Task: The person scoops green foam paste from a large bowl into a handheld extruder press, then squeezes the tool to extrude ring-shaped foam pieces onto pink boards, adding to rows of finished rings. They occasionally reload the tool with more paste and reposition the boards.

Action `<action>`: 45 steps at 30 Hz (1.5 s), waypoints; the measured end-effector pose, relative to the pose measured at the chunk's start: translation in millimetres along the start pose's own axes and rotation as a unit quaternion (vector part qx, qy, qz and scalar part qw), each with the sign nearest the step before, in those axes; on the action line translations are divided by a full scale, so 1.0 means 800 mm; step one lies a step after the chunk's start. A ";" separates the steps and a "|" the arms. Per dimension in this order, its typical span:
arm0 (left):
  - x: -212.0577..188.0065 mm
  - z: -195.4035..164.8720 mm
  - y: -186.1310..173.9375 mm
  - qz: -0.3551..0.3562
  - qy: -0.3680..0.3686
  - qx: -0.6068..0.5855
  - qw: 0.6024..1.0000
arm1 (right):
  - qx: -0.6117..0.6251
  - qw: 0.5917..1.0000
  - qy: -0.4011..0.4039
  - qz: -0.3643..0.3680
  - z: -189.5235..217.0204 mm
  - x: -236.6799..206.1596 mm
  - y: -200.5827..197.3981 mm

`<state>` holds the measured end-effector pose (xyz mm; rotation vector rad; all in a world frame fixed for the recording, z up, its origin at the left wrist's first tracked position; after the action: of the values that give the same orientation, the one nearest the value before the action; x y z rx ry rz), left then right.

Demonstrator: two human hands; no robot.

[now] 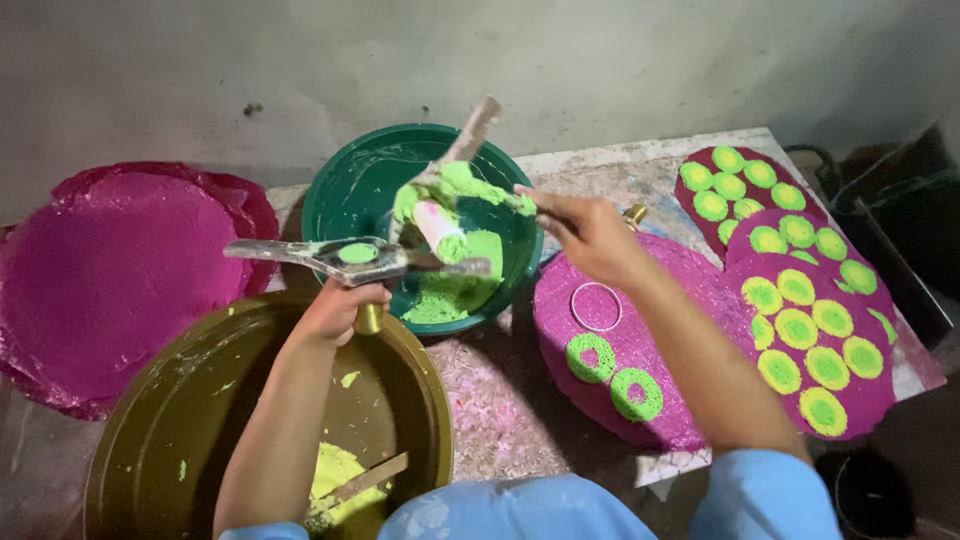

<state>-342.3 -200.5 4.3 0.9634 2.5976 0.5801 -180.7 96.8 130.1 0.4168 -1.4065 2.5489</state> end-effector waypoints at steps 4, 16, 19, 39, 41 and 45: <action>-0.019 0.001 0.008 0.064 -0.021 -0.096 0.993 | -0.125 0.990 0.029 0.052 -0.002 0.011 -0.014; 0.006 -0.005 0.074 0.006 0.067 -0.174 0.982 | 0.269 0.959 0.089 0.005 -0.022 -0.016 0.127; 0.003 -0.015 0.043 -0.029 0.042 -0.075 0.996 | 0.371 0.900 0.216 0.077 -0.053 -0.030 0.095; -0.042 -0.086 0.046 0.174 0.030 0.344 0.922 | -0.099 0.956 0.102 0.257 -0.019 -0.001 -0.060; -0.041 -0.086 0.055 0.172 0.041 0.395 0.902 | -0.171 0.953 0.073 0.240 0.000 0.005 -0.066; -0.033 -0.081 0.064 0.190 0.068 0.507 0.838 | -0.317 0.925 -0.006 0.209 0.042 0.027 -0.085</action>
<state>-322.1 -199.5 88.7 1.7936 2.7987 -0.8210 -175.0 104.7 208.4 0.0148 -2.4069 2.1598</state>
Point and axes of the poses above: each hand's wrist, its own x-axis towards the middle knuckle, its own y-axis out of the palm, z = x × y, the point moved 1 cm from there along x, towards the middle knuckle, and after that the axes turned 9 degrees about -x, right-handed, at the moved point
